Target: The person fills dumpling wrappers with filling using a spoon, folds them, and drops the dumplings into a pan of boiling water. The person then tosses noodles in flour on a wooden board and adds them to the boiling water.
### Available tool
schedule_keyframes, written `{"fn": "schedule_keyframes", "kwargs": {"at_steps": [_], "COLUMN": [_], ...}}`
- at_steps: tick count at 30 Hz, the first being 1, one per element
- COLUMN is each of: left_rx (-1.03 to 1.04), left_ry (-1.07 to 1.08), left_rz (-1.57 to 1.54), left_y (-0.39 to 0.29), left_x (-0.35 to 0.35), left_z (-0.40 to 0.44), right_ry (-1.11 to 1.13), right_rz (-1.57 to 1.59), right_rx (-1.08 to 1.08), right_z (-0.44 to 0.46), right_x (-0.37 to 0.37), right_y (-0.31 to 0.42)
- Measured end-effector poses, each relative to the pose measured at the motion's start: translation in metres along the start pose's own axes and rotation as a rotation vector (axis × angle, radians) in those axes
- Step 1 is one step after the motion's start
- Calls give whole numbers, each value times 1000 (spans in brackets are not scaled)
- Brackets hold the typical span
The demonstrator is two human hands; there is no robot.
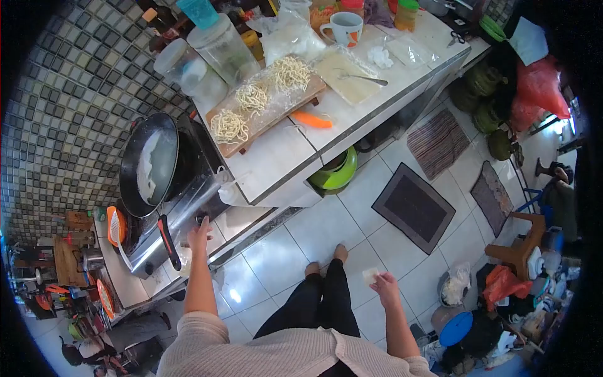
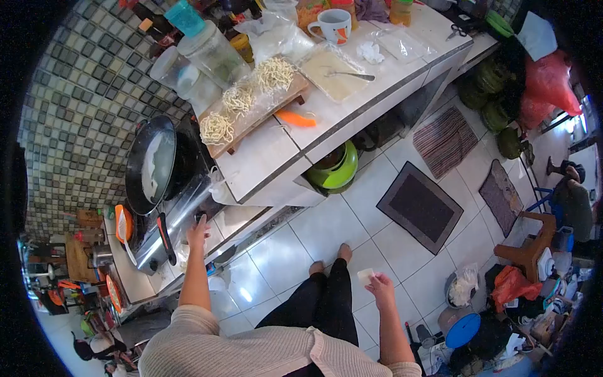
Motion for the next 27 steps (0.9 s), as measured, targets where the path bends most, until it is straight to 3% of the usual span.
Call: {"fn": "schedule_keyframes", "kwargs": {"at_steps": [5,10,17,22,27], "left_rx": [76,198,220,269,211], "left_ry": [-65,-87,-124,-163,-167], "left_rz": [18,264,297,532,387], "left_y": [-5,-21,-37,-37,-29], "left_x": [-3,-8,-7,-10,-10], "left_z": [-5,-12,-23,-18,-14], "right_ry": [-52,-28,-27,-65,-65], "right_rz": [40,50,74,54,68], "right_rx": [4,80,90,76,57], "right_z": [13,9,6,6,3], "right_x": [-11,-9,-14,-19,-19], "right_y": [-14,-41,-51,-52,-51]}}
Point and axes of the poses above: each hand's wrist, its own z-axis towards the middle knuckle, its own x-axis out of the palm, y = z × x, the point moved 6 cm from there along z, towards the middle knuckle, and after that the axes turned 2 degrees about z, right-handed, at the moved point
